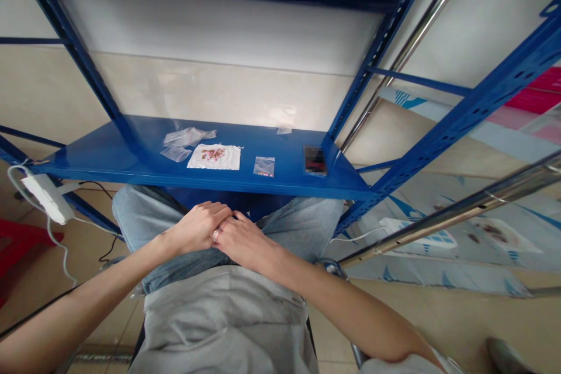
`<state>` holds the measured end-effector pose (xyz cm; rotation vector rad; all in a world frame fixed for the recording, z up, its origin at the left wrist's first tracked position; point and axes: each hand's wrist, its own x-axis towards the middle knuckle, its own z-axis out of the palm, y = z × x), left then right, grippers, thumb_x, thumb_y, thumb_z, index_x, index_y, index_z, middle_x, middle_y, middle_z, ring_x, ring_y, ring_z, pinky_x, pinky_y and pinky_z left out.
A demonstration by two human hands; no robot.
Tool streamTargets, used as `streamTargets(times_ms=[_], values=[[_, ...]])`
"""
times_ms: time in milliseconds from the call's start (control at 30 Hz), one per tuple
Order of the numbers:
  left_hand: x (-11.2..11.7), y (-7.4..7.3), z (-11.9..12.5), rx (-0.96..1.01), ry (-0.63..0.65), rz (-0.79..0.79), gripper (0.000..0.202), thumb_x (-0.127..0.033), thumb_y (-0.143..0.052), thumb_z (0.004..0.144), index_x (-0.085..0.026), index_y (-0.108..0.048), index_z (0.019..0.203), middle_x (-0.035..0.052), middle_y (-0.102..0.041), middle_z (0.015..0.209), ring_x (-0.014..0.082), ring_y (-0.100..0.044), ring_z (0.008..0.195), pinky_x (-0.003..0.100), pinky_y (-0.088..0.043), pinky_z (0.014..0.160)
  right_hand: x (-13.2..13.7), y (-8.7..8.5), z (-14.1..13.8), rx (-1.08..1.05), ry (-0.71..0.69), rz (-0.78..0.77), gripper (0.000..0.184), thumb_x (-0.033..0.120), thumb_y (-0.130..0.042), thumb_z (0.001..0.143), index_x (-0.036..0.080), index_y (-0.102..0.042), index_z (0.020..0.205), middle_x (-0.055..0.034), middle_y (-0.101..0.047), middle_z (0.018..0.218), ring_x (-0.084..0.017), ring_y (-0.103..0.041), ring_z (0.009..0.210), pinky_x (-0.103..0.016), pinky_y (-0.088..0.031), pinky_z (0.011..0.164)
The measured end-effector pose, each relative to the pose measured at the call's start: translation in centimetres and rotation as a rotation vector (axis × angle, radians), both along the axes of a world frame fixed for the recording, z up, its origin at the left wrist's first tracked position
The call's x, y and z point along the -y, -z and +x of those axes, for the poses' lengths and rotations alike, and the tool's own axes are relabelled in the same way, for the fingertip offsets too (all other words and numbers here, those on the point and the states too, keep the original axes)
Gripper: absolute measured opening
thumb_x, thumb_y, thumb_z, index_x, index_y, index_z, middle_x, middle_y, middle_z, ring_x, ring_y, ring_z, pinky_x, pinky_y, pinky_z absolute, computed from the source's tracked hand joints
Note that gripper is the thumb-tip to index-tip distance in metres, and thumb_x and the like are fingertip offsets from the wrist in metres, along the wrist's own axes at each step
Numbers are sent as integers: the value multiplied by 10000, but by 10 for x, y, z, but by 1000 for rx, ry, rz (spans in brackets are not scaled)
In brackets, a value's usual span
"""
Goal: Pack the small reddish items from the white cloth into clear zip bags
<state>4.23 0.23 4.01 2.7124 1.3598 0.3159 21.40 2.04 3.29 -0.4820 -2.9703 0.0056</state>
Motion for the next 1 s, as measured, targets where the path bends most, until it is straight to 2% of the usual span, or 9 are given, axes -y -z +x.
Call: streamTargets(times_ms=[100, 267, 467, 667, 767, 833, 933, 1000], values=[[3, 5, 6, -12, 24, 16, 191, -168, -561, 767, -185, -542, 957, 98, -657, 946, 272, -602, 909, 385, -423, 798, -1, 7, 1, 42, -5, -33, 166, 164, -539, 935, 147, -703, 914, -92, -714, 912, -232, -619, 917, -395, -444, 886], [6, 12, 10, 19, -3, 0, 167, -163, -565, 742, -180, -543, 907, 90, -661, 898, 263, -617, 844, 389, -421, 766, 0, 16, -1, 3, -7, -62, 169, 162, -561, 913, 136, -725, 880, -94, -719, 905, -231, -602, 931, -436, -371, 1013], [3, 15, 7, 36, -8, -18, 174, -172, -577, 762, -187, -563, 935, 87, -681, 899, 270, -636, 888, 385, -418, 794, -3, 19, -3, 33, 14, -73, 145, 145, -579, 883, 108, -714, 846, -114, -711, 867, -230, -608, 867, -386, -431, 888], [-6, 13, 2, 85, 4, -12, 218, -151, -554, 789, -192, -565, 1003, 84, -690, 944, 258, -648, 923, 360, -439, 806, -16, 11, -6, 38, 3, -55, 161, 155, -569, 891, 123, -719, 843, -106, -722, 878, -227, -624, 890, -376, -446, 903], [-11, 13, -5, 110, -32, -11, 175, -157, -543, 795, -200, -557, 964, 80, -689, 934, 247, -657, 885, 327, -446, 765, -27, -1, -8, 88, -85, -20, 174, 143, -553, 899, 125, -716, 842, -102, -727, 871, -221, -637, 867, -371, -465, 882], [-14, 14, -13, 139, -75, -14, 109, -174, -541, 804, -207, -541, 908, 69, -683, 885, 235, -658, 816, 299, -430, 686, -36, -17, -11, 107, -170, -44, 169, 145, -549, 907, 124, -713, 871, -101, -731, 886, -212, -647, 852, -356, -481, 857], [-22, 14, -31, 270, -179, -13, 32, -222, -551, 825, -209, -522, 830, 39, -654, 774, 205, -632, 706, 268, -383, 606, -52, -49, -14, 28, -286, -199, 178, 141, -565, 911, 149, -703, 1023, -83, -733, 1008, -189, -657, 941, -317, -490, 880], [-30, 16, -42, 430, -267, -27, 88, -245, -566, 823, -200, -514, 769, 11, -611, 691, 169, -588, 628, 253, -364, 582, -68, -69, -18, -66, -322, -310, 267, 113, -544, 923, 185, -684, 1138, -61, -720, 1114, -163, -648, 1042, -285, -476, 929]])
